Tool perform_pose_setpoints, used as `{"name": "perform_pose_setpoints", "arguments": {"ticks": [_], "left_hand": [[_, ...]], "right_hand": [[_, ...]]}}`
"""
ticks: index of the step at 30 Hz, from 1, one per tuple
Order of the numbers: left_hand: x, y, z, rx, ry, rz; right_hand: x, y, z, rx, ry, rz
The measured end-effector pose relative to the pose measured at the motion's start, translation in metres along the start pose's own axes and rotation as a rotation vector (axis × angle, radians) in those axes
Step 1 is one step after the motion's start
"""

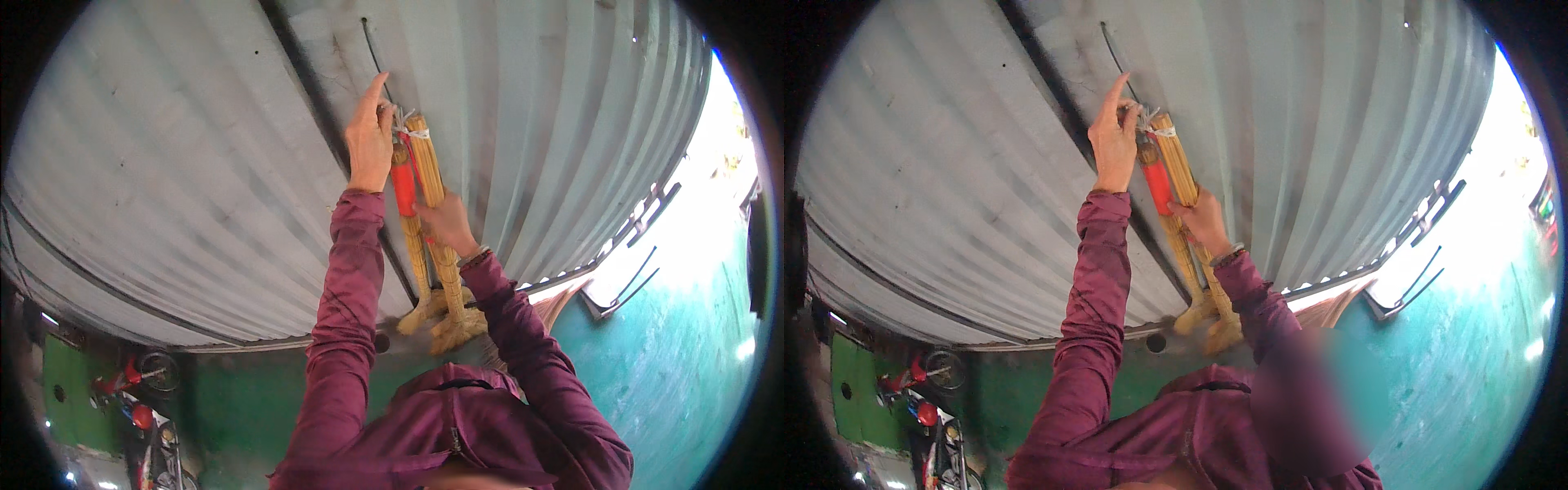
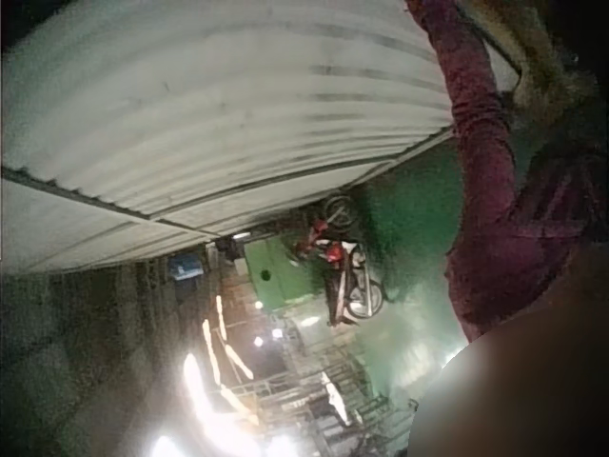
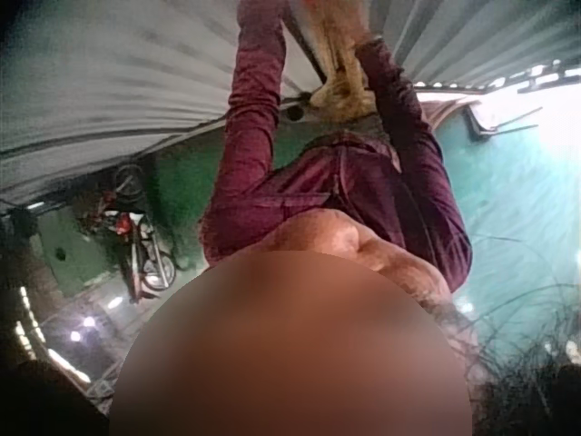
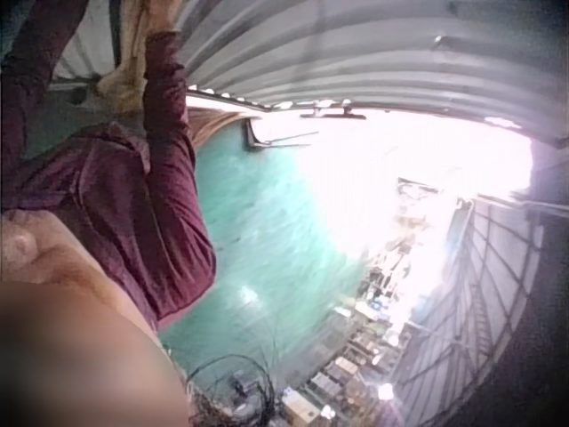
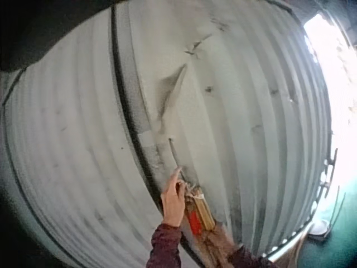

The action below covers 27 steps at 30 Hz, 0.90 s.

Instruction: The person sweeps a green warehouse floor using a broom, gathering debris into a dustpan. They then carry the dustpan outside and return to continue sweeping. Finally, they place the broom against a wall.

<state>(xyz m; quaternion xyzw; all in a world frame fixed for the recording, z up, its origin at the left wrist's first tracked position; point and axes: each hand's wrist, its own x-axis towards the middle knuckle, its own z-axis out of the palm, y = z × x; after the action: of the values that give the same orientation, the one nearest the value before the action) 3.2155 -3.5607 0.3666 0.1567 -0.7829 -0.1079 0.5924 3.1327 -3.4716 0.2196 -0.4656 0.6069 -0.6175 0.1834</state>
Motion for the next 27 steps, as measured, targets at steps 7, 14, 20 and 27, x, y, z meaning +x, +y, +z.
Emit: {"name": "perform_pose_setpoints", "arguments": {"ticks": [7, 14, 20, 27], "left_hand": [[-0.016, -0.001, 0.006, 0.122, -0.043, -0.038], [-0.117, 0.005, -0.043, 0.053, 0.260, 0.029], [-0.186, 0.021, -0.049, -0.091, -0.060, 0.371], [-0.192, 0.102, 0.032, -0.486, -0.119, 0.231]], "right_hand": [[-0.018, 0.036, 0.011, 0.092, 0.168, 0.096], [-0.111, 0.082, 0.020, -0.552, 0.328, -0.068], [-0.339, 0.174, -0.083, -0.840, -0.116, 0.369], [-0.676, 0.150, -0.258, -0.631, 0.678, 1.398]]}}
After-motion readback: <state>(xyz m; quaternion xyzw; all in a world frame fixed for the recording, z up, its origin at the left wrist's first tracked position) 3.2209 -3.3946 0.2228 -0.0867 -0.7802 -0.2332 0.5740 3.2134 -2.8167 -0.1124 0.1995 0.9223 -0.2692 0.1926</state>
